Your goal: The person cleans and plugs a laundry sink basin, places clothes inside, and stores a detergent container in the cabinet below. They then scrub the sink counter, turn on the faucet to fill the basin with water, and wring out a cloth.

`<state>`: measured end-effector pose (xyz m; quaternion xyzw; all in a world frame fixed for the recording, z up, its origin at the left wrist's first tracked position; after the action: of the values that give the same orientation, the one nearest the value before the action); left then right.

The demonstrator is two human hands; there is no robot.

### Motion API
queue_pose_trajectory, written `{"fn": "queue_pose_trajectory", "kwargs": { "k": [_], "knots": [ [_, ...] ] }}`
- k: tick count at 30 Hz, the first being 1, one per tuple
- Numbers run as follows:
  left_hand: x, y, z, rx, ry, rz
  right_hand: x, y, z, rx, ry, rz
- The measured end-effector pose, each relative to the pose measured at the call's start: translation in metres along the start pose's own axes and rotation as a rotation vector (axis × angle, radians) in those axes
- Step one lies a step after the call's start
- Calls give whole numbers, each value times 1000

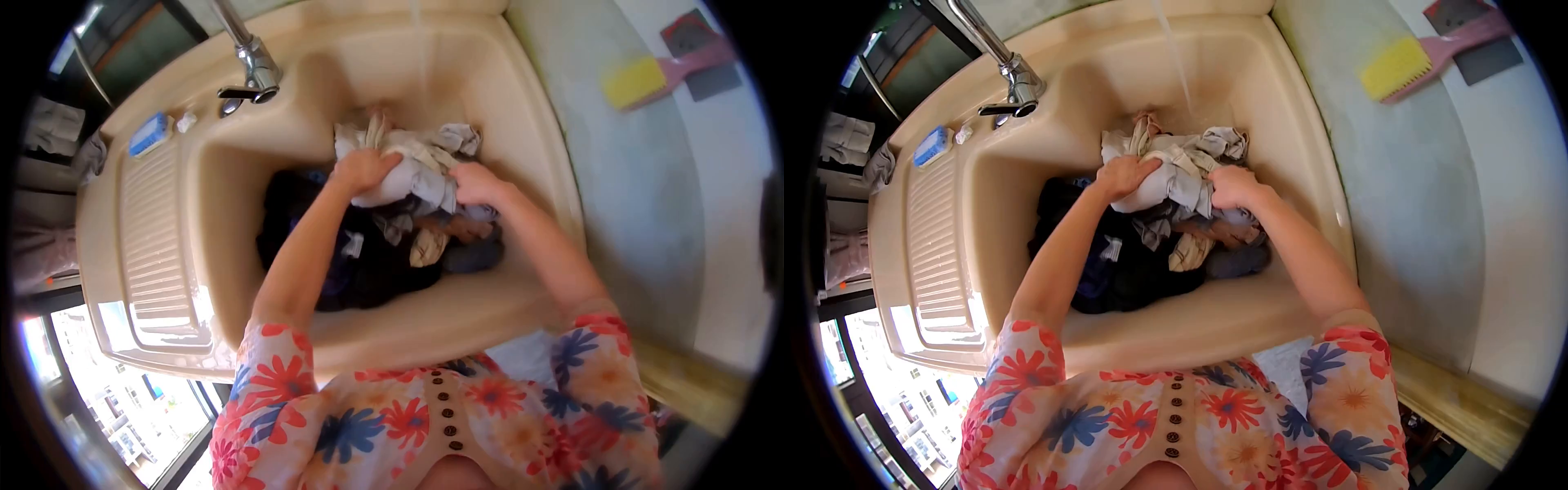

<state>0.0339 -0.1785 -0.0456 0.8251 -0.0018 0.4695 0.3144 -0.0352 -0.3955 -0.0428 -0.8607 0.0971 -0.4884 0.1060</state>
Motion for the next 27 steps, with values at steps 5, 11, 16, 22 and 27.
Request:
{"fn": "queue_pose_trajectory", "kwargs": {
  "k": [5,11,16,22,27],
  "knots": [
    [-13,-13,36,122,116,-8,-5,-1,19,-63,168,110],
    [32,2,42,65,126,274,76,20,64,101,-438,215],
    [98,37,94,-133,454,-883,145,-21,119,19,-18,1484],
    [84,72,139,-199,569,-1939,126,-76,126,240,473,1346],
    [37,88,163,-383,364,-2111,135,-58,120,155,418,1169]
  ]
}}
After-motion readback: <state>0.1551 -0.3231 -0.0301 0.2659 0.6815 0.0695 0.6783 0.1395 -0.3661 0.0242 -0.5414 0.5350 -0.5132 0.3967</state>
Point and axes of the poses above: each hand's wrist, its own z-axis towards the middle knuckle, its own x-axis out of the back of the hand, y = z × x, the point moved 1 cm from there along z, towards the middle knuckle, and after that the axes turned 9 degrees about -x, right-handed, at the moved point
